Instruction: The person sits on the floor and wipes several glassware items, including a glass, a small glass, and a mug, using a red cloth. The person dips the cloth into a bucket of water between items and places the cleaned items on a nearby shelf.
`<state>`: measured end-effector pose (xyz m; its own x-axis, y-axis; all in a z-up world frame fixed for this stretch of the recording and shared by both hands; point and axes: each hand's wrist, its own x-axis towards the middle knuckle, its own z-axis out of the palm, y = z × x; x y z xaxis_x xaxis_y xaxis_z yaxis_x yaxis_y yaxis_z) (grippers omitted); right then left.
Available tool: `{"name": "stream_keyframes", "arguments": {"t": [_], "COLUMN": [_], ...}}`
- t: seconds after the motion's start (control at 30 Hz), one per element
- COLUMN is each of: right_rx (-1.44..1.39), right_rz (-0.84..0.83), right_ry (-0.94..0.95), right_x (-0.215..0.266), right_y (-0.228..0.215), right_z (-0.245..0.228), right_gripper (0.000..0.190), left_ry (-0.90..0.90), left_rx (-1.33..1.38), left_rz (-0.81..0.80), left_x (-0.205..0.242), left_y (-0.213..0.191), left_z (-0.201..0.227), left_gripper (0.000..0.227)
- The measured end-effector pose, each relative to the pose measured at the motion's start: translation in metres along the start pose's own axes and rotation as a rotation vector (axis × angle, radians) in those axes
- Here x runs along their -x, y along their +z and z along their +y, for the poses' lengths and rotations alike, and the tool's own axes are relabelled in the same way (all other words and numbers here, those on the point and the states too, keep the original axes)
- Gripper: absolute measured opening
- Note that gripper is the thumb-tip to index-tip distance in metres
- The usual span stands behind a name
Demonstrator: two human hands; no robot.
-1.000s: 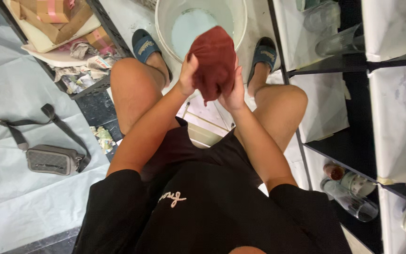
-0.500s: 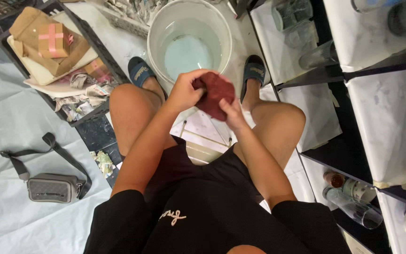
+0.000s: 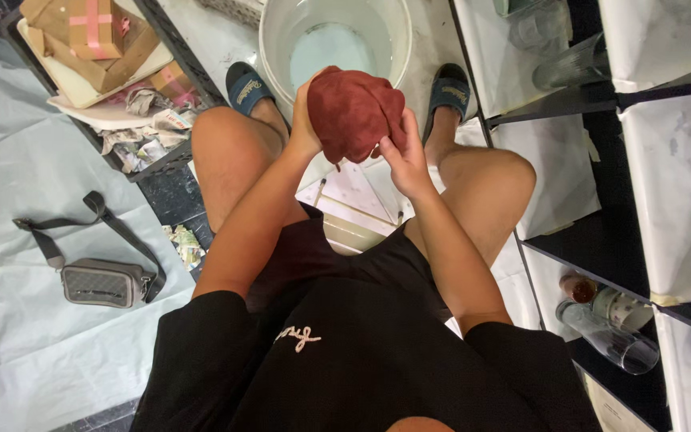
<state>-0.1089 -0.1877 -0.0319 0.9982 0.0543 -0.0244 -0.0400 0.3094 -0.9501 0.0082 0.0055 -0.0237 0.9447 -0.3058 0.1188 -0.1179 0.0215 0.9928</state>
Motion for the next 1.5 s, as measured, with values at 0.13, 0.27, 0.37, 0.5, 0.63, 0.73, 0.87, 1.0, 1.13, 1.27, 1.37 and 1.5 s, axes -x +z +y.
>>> {"name": "stream_keyframes", "arguments": {"t": [0.13,0.27,0.37,0.5,0.63,0.73,0.87,1.0,1.13,1.27,1.37,1.5], "right_rx": [-0.001,0.025,0.010,0.013,-0.019,0.141,0.112,0.168,0.404,0.731,0.351,0.119], "right_rz": [0.012,0.029,0.068,0.072,-0.006,0.015,0.053,-0.016,0.004,0.060,0.041,0.095], "right_ry": [-0.003,-0.073,-0.063,0.007,-0.141,-0.114,0.019,-0.163,-0.169,-0.487,-0.393,-0.115], "right_x": [0.004,0.005,0.004,0.004,0.006,0.008,0.007,0.004,0.005,-0.001,0.004,-0.011], "right_y": [-0.006,-0.017,-0.015,-0.008,-0.003,-0.007,-0.016,-0.025,-0.027,-0.030,-0.025,-0.017], "right_z": [0.023,0.041,0.044,0.035,0.029,0.035,0.046,0.048,0.044,0.023,0.036,0.052], "right_gripper": [0.068,0.063,0.062,0.066,0.078,0.081,0.077,0.092,0.084,0.068,0.078,0.067], "left_ry": [0.064,-0.221,-0.231,-0.140,-0.051,-0.017,0.061,0.062,0.275,0.478,0.538,0.009], "left_rx": [-0.018,0.567,0.514,0.368,0.191,0.018,-0.213,-0.078,-0.367,-0.586,-0.745,-0.069], "left_rz": [0.009,-0.073,-0.142,-0.138,-0.076,-0.025,-0.044,-0.062,-0.367,-0.400,-0.428,-0.111], "left_x": [0.002,0.000,-0.001,-0.001,0.000,0.002,0.013,0.012,-0.003,-0.021,0.013,0.023], "left_y": [0.001,0.005,0.006,0.010,0.009,0.005,0.001,0.007,0.006,0.008,0.014,0.002], "left_z": [0.001,0.019,0.029,0.024,0.018,0.022,0.030,0.028,0.024,0.046,0.048,0.047], "left_gripper": [0.040,0.020,0.021,0.014,0.010,0.010,0.016,0.013,0.020,0.022,0.026,0.027]}}
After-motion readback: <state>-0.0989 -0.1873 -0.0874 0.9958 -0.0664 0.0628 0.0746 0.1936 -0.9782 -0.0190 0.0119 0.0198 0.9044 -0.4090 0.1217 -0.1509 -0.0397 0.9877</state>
